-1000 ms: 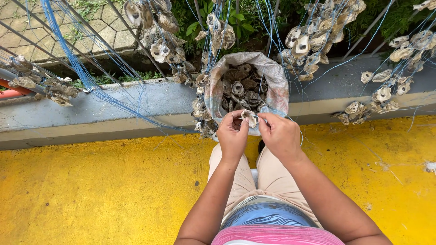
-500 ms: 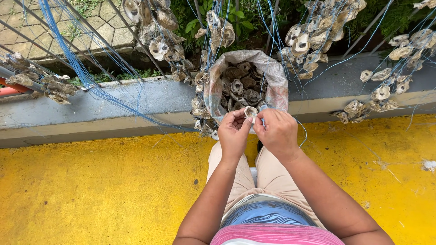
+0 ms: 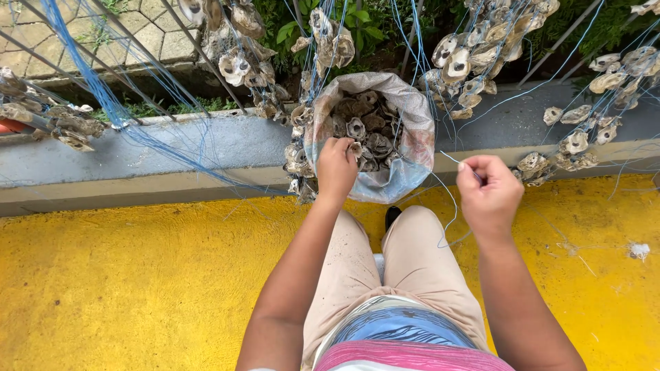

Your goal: Stringing oyster shells onto blue lines to create an oyster spat collector or aquaculture mesh.

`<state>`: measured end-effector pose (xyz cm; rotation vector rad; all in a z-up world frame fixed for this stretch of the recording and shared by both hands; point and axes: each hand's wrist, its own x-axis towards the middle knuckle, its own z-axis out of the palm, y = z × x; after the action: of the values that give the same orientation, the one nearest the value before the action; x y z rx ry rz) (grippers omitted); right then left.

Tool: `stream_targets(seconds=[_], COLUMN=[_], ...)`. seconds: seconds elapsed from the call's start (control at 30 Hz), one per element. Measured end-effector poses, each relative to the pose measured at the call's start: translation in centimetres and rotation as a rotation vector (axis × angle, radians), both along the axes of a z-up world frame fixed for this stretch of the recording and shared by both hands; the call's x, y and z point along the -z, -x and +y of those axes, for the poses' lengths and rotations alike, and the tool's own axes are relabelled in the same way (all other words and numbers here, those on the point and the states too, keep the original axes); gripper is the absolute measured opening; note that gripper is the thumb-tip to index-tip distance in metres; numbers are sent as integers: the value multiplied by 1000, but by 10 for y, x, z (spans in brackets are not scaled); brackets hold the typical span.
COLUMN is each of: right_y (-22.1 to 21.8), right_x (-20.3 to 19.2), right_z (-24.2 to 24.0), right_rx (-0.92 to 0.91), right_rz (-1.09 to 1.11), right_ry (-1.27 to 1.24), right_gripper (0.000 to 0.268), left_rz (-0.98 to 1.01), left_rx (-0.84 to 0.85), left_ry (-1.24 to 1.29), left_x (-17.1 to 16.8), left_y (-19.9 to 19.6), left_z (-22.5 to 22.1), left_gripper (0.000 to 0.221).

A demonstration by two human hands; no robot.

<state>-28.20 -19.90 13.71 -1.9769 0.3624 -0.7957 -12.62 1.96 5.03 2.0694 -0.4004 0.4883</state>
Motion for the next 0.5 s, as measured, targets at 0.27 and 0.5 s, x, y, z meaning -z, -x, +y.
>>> stream_targets(seconds=[0.27,0.5], right_y=[1,-32], right_x=[18,-5], right_z=[0,46], right_rx=[45,-184], right_rz=[-8,-165], right_ry=[59,438], right_gripper=[8,12], left_rz=[636,608], left_rx=[72,329], left_ry=[188,767], left_x=[18,-8], left_y=[-33,34], left_z=[-29,-45], left_gripper=[18,25])
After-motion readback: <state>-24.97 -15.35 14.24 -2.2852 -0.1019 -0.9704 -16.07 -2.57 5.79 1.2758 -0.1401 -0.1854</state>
